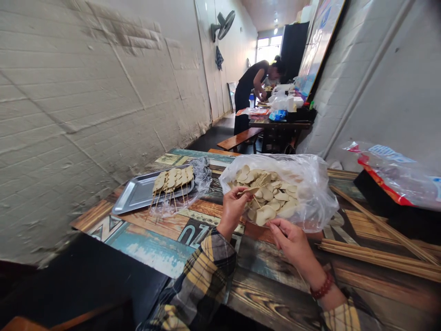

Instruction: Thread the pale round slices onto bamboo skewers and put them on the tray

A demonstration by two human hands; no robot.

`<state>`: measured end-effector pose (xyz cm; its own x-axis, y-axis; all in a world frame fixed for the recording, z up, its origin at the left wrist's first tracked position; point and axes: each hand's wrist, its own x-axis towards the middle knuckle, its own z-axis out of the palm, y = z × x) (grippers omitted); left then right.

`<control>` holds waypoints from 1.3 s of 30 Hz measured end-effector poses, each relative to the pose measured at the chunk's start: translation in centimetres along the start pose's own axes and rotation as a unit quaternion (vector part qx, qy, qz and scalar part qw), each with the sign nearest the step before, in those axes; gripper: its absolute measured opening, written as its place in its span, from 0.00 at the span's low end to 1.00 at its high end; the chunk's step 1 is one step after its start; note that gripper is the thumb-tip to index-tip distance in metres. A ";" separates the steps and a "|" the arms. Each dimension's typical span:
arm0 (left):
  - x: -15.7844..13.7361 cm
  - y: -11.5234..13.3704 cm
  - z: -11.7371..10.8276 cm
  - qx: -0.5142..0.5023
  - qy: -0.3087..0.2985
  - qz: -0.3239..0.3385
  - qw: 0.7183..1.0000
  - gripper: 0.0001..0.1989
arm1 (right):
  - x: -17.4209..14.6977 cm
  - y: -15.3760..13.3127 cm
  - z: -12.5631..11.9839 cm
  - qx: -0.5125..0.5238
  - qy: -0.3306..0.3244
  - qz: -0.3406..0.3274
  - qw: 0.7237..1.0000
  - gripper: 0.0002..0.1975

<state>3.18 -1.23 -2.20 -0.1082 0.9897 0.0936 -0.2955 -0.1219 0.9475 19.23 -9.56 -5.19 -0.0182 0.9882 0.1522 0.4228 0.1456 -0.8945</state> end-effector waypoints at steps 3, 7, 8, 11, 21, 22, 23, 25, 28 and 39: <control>0.0 0.0 0.0 0.011 0.000 -0.001 1.000 0.10 | 0.1 0.1 -0.1 0.010 -0.034 0.008 0.999 0.19; -0.2 0.1 0.2 0.032 -0.012 0.001 0.999 0.09 | 0.2 0.0 -0.2 0.002 -0.026 0.008 1.000 0.18; -0.3 0.2 0.2 0.034 -0.018 0.001 0.999 0.09 | 0.2 -0.1 -0.2 0.000 -0.025 0.008 1.000 0.18; -0.4 0.3 0.3 0.023 -0.041 -0.014 0.999 0.09 | 0.2 -0.3 -0.3 0.007 -0.022 0.011 1.000 0.19; -0.1 0.2 -0.5 -0.095 -0.036 -0.095 0.990 0.12 | -0.1 0.0 -0.3 0.001 -0.033 -0.009 0.999 0.19; -0.1 0.1 -0.5 -0.103 -0.039 -0.098 0.989 0.12 | -0.1 0.0 -0.3 0.001 -0.034 -0.010 0.999 0.19; -0.1 0.1 -0.6 -0.112 -0.041 -0.101 0.988 0.13 | -0.1 0.0 -0.3 0.002 -0.035 -0.010 0.999 0.19; -0.1 0.0 -0.6 -0.132 -0.040 -0.114 0.984 0.13 | -0.2 0.0 -0.3 0.006 -0.037 -0.008 0.999 0.20; -0.1 0.1 -0.6 -0.160 -0.028 -0.145 0.976 0.15 | -0.3 -0.2 -0.4 0.004 -0.036 -0.006 0.999 0.20; -0.1 0.0 -0.6 -0.187 -0.019 -0.186 0.964 0.16 | -0.1 0.2 -0.3 -0.001 -0.022 -0.026 0.999 0.19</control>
<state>2.61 -1.34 -2.40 0.1034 0.9715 -0.2135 -0.6297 0.2301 0.7420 19.60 -9.63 -5.29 -0.0791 0.9805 0.1802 0.4216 0.1967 -0.8852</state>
